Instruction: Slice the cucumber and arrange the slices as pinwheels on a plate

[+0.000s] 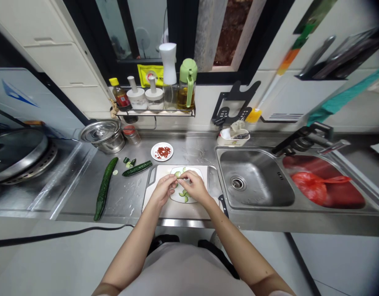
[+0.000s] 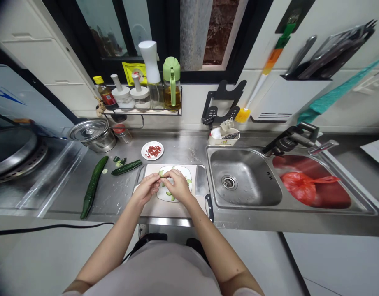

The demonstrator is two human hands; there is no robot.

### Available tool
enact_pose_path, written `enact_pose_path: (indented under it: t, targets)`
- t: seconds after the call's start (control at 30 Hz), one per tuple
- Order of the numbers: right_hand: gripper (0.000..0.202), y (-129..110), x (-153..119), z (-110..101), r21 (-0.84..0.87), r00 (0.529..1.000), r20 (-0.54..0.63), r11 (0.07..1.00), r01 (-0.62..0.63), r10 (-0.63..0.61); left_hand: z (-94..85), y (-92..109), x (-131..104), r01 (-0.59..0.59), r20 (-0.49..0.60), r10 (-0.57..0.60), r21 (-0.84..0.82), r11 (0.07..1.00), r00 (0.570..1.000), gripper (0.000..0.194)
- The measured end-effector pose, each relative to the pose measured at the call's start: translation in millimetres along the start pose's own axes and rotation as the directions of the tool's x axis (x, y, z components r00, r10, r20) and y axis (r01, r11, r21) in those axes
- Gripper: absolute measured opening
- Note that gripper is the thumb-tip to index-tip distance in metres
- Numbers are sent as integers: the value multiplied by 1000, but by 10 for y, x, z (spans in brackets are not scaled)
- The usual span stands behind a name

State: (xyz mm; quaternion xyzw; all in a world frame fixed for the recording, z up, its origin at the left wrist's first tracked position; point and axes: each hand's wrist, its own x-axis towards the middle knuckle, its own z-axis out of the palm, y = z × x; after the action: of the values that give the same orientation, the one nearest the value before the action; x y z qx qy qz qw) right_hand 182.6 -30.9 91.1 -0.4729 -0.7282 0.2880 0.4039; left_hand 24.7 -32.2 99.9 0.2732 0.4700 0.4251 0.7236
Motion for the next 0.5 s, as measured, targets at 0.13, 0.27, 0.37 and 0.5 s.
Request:
enact_pose_path:
  t: [0.13, 0.27, 0.37, 0.5]
  targets:
    - [15, 6, 1, 10, -2, 1000, -8, 1000, 1, -1, 25, -8, -16, -44, -31, 44, 25, 999, 999, 39]
    - [17, 8, 1, 29, 24, 999, -24, 999, -29, 30, 46, -18, -20, -81, -62, 83, 30, 996, 995, 40]
    - [17, 6, 1, 49, 61, 997, -32, 996, -70, 72, 60, -23, -14, -110, -78, 112, 22, 994, 991, 42]
    - [17, -4, 2, 73, 133, 989, -37, 981, -140, 146, 79, -32, -6, -140, -97, 142, 28, 990, 985, 45]
